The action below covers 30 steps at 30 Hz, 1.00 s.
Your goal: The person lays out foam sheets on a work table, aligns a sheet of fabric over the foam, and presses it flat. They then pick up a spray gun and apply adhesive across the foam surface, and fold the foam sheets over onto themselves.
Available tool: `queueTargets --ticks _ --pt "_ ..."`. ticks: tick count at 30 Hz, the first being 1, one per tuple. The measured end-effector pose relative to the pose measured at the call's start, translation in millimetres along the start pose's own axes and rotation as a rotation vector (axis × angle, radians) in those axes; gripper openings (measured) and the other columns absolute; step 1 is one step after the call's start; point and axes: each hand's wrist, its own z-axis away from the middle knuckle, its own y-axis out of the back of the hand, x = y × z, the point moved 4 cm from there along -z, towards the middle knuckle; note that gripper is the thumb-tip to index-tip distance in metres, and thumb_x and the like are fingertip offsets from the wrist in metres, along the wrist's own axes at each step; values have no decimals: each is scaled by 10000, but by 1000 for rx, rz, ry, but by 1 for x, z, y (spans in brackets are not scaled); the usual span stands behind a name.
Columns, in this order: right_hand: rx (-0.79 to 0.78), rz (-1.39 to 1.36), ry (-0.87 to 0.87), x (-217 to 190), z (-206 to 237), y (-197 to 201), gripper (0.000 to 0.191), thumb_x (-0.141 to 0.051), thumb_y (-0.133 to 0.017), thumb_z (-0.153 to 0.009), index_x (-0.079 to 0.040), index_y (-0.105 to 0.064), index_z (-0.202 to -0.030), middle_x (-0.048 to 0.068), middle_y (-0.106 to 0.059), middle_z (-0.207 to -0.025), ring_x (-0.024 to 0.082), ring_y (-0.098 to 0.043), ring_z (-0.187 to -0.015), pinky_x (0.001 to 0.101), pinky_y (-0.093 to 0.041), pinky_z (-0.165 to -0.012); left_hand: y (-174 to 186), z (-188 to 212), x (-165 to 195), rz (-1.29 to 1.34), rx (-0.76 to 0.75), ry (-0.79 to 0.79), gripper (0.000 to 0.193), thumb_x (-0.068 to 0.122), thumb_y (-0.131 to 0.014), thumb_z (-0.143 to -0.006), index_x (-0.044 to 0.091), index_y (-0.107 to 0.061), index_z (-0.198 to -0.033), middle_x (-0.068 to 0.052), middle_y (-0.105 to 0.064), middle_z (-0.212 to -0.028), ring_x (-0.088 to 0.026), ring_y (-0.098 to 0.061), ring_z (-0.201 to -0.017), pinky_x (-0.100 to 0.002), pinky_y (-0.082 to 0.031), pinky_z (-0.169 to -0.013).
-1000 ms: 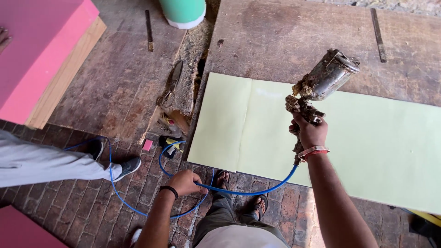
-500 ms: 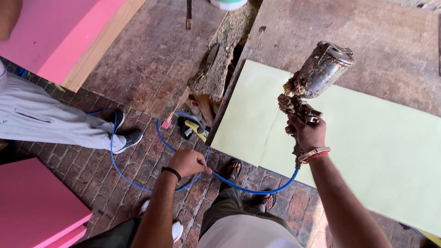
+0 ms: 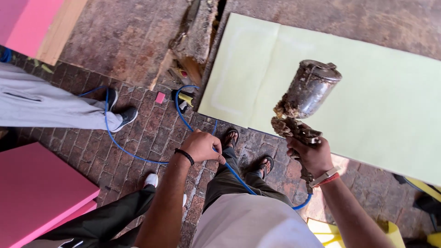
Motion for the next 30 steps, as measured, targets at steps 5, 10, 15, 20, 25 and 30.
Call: queueTargets --ticks 5,10,15,20,25,30 --pt "346 103 -62 20 58 88 373 -52 -740 -899 25 -662 -1256 105 -723 -885 168 -695 -680 319 -590 -589 -33 -23 54 -34 -55 -125 389 541 -905 -577 222 -802 -775 -24 -765 -795 -269 -719 -847 -384 -512 -920" --pt "501 107 128 3 77 130 288 -59 -747 -933 60 -695 -1190 98 -731 -907 158 -696 -691 304 -580 -605 -44 -32 81 -89 -33 -192 418 565 -886 -623 188 -791 -776 -38 -772 -807 -260 -733 -852 -414 -499 -923" --pt "481 -49 216 -30 39 121 484 -67 -764 -871 7 -597 -1319 80 -719 -848 150 -707 -651 306 -611 -578 -26 -28 69 -63 0 -95 406 544 -899 -599 194 -803 -781 -26 -780 -817 -241 -744 -854 -407 -528 -888" --pt "448 -107 348 -65 14 118 524 -43 -764 -896 63 -567 -1371 80 -716 -884 155 -691 -672 301 -595 -582 -12 -35 66 -59 -2 -22 415 561 -893 -625 195 -804 -800 -23 -785 -797 -229 -748 -822 -391 -565 -816" --pt "568 -148 402 -75 23 142 546 -28 -755 -899 11 -579 -1414 67 -727 -963 125 -683 -734 290 -591 -605 -13 -48 75 -11 -43 -2 410 541 -886 -649 179 -812 -827 -35 -781 -835 -228 -750 -824 -399 -588 -763" --pt "692 -53 384 -72 39 178 455 -46 -746 -943 9 -635 -1381 67 -719 -993 127 -670 -742 280 -574 -643 -28 -62 99 20 -61 -89 369 513 -860 -712 177 -821 -860 -51 -789 -896 -233 -746 -888 -405 -584 -777"
